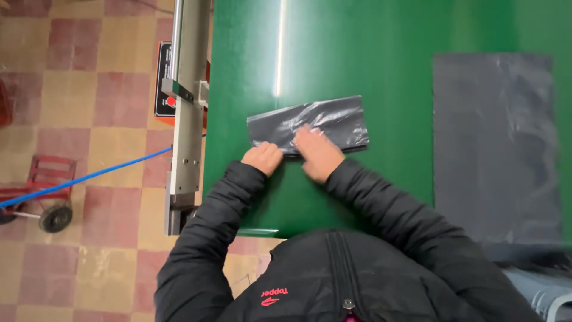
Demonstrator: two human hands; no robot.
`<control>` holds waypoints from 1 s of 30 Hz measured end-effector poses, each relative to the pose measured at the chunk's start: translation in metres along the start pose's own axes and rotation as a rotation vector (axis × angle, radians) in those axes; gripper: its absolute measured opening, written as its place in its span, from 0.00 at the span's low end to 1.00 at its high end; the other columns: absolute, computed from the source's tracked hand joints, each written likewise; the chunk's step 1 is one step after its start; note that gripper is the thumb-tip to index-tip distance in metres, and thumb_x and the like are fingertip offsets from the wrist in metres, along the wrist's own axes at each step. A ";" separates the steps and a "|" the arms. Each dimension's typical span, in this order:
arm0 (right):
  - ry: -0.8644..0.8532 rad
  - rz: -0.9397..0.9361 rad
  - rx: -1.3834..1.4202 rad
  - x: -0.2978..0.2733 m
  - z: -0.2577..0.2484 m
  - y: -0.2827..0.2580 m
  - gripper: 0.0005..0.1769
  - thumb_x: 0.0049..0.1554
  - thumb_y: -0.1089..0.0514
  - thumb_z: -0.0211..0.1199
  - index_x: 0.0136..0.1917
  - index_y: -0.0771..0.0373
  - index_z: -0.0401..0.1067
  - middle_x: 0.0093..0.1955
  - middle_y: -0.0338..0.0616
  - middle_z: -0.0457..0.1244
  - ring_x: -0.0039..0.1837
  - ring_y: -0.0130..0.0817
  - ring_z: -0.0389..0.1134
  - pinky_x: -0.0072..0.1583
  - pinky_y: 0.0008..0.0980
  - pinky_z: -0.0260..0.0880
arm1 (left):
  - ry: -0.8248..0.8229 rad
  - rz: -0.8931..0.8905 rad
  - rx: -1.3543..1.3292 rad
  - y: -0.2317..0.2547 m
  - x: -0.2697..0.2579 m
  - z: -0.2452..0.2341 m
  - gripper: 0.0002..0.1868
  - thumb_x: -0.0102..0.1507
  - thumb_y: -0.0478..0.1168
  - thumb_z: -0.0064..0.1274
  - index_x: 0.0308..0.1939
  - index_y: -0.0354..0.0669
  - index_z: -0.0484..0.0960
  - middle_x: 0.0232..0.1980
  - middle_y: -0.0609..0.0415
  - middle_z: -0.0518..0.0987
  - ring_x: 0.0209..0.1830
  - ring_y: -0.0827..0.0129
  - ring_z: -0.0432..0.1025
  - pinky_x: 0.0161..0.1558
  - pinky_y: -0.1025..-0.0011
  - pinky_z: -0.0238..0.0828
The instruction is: Folding plastic bags taken from a conveyor belt and placing them into a collection basket.
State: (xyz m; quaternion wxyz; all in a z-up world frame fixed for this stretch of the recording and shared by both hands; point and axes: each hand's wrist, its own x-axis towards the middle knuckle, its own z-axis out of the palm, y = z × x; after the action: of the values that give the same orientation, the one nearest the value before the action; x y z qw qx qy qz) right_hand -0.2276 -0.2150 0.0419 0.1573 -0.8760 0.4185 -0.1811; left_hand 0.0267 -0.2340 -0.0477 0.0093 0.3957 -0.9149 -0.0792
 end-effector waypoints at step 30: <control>0.090 1.365 1.673 -0.356 0.074 -0.045 0.19 0.63 0.50 0.56 0.58 0.67 0.73 0.54 0.51 0.72 0.56 0.48 0.74 0.52 0.44 0.74 | 0.039 -0.585 0.000 0.075 0.063 -0.028 0.18 0.74 0.57 0.45 0.44 0.48 0.74 0.33 0.46 0.83 0.33 0.45 0.78 0.42 0.49 0.63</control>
State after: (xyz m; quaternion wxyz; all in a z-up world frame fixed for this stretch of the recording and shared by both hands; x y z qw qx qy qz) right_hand -0.3724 0.1025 -0.0707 0.7580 -0.0651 0.5671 -0.3155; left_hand -0.0682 -0.2331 -0.0118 0.0037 0.6442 -0.7616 -0.0707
